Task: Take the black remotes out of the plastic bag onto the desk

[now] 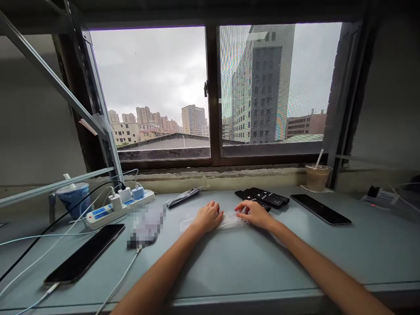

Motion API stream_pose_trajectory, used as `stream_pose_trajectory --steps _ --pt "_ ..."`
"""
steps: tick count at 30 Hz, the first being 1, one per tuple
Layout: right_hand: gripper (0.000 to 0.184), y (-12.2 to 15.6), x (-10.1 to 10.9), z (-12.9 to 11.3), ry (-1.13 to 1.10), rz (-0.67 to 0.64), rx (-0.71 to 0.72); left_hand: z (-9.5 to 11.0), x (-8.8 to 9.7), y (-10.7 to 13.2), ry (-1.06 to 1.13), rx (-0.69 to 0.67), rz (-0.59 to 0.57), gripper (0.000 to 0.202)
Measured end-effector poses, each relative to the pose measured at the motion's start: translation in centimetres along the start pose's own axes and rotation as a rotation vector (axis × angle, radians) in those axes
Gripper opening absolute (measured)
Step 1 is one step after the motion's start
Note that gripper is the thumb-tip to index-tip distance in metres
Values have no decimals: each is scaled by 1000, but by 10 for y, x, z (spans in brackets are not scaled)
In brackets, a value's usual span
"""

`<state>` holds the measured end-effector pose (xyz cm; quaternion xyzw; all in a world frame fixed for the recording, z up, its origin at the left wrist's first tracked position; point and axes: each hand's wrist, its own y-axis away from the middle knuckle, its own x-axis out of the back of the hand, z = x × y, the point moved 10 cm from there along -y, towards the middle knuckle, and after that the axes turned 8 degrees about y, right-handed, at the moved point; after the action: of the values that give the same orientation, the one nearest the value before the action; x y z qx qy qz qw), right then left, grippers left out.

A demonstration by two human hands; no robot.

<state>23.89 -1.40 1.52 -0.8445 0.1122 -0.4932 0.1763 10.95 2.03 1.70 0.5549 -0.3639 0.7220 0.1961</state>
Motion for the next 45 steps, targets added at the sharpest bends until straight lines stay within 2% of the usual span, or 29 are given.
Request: stream_pose_trajectory --steps 5,11,14,19,23,28,32,36,38,41,45 --pt "17 -1 -1 1 -45 23 15 -13 0 -1 -48 37 -55 39" --pt "20 -1 -5 -10 -142 -13 69 -35 7 1 -70 134 -53 32" --pt "24 -1 -3 -15 -123 -9 84 -38 11 2 -85 164 -43 29" --pt "27 -1 2 -16 -53 15 94 -27 24 1 -92 140 72 29" --pt "22 1 14 -14 36 72 35 -14 32 -1 -69 79 151 36" --pt "16 6 34 -10 117 180 -71 -21 42 -1 -41 68 238 30" --pt "15 8 46 -5 133 252 -142 -49 61 1 -55 183 303 21" --pt "17 11 56 1 143 325 -208 -91 89 12 -100 374 419 18" --pt "19 11 57 3 146 343 -228 -114 98 21 -96 472 476 19" --pt "22 11 56 5 136 337 -231 -144 93 30 -64 584 470 19" --pt "24 10 52 8 131 331 -235 -170 65 30 -6 636 340 30"
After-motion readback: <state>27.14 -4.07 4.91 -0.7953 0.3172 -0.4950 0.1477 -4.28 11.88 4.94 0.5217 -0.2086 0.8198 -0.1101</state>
